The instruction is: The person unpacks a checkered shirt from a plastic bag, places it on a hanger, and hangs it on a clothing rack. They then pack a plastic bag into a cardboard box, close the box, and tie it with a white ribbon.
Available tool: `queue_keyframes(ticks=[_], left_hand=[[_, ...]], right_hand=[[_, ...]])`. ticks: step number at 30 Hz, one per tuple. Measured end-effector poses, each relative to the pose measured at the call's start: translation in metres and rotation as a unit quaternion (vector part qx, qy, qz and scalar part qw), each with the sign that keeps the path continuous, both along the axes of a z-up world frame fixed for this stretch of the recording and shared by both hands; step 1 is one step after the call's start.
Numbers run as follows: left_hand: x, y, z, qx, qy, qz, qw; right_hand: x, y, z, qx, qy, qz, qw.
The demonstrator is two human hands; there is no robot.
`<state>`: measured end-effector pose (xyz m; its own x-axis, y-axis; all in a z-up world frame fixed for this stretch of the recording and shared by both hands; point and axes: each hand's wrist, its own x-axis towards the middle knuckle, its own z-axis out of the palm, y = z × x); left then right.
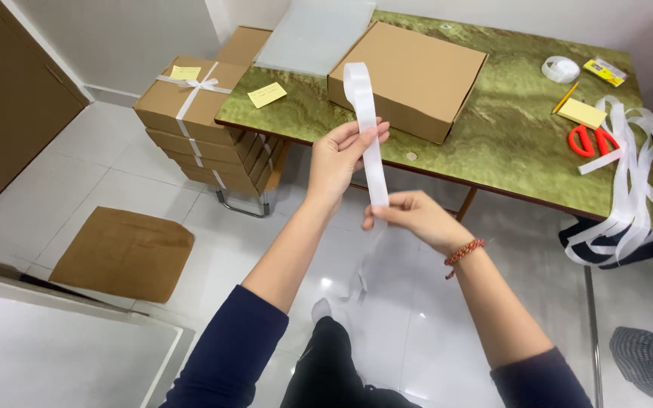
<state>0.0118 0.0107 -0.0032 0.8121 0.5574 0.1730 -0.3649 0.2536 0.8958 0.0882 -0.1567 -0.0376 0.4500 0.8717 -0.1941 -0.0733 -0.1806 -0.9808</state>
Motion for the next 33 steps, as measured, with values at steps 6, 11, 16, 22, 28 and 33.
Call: queue_keyframes(ticks=[6,11,16,22,28,33], left_hand=[[-0.022,0.071,-0.033,-0.037,0.097,0.094,0.990],[-0.057,0.134,-0.129,-0.159,0.176,0.198,0.951],[-0.090,0.130,-0.176,-0.221,0.224,0.276,0.908],[-0.124,0.148,-0.213,-0.246,0.226,0.302,0.893],[-0.099,0.107,-0.168,-0.167,0.328,0.287,0.885],[-0.092,0.023,-0.028,0.165,0.277,-0.008,0.947]], right_hand=[[0.006,-0.029,-0.051,-0.063,0.050,0.032,0.996],[0.019,-0.036,-0.025,-0.046,0.036,0.012,0.998],[0.014,-0.039,0.017,-0.039,0.028,-0.007,0.999],[0.049,-0.035,0.007,-0.062,-0.008,0.033,0.997],[0.038,-0.008,0.023,-0.006,-0.005,0.003,1.000],[0.006,0.021,0.054,0.003,0.011,-0.005,1.000]])
